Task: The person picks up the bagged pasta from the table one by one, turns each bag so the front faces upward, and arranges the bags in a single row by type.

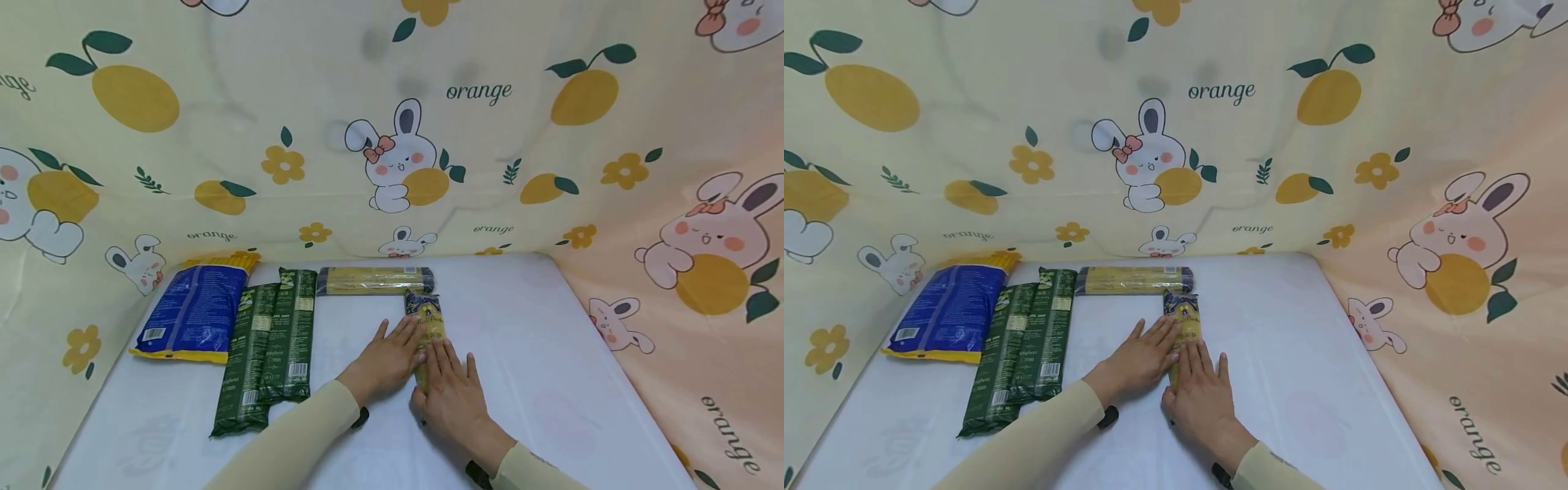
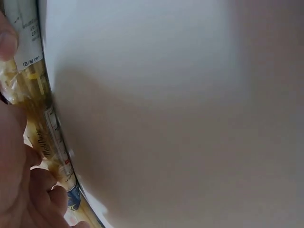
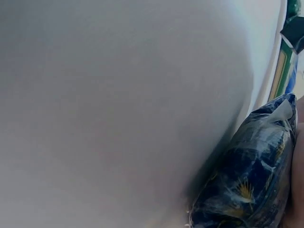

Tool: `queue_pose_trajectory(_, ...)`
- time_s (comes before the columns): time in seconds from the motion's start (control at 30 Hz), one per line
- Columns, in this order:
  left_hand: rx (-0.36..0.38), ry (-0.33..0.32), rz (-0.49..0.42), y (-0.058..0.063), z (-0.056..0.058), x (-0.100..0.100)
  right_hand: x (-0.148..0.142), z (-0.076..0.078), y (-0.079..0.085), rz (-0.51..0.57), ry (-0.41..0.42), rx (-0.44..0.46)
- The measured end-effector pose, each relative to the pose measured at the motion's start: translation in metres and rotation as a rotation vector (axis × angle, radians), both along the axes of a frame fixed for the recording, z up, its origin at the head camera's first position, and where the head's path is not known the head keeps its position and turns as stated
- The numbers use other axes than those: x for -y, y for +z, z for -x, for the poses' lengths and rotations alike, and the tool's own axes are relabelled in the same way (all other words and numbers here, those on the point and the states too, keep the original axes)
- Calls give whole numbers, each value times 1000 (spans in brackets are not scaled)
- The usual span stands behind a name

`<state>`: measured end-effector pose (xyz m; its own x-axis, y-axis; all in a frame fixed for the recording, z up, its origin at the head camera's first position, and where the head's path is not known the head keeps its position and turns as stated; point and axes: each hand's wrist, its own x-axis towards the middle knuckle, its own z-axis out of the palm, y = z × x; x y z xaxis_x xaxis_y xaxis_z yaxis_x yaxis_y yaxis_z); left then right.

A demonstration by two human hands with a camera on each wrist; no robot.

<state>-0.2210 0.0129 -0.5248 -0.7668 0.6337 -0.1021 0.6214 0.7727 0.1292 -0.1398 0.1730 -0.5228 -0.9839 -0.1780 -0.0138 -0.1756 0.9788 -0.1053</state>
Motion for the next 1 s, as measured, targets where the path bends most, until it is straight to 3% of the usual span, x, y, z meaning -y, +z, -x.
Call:
queue_pose_trajectory(0.3, 11, -26, -68, 1, 10, -37, -31, 4, 1, -19, -56, -20)
queue_pose_trajectory(0.6, 16, -62, 8, 1, 10, -60, -78, 19, 4, 6, -146, -33)
queue_pose_trajectory(0.8, 17, -47, 46, 0, 14, -46, -120, 33, 7, -17, -135, -14)
queue_pose_trajectory(1.0, 3, 24, 26, 9, 33, -5, -151, 43, 11, -30, -104, 14)
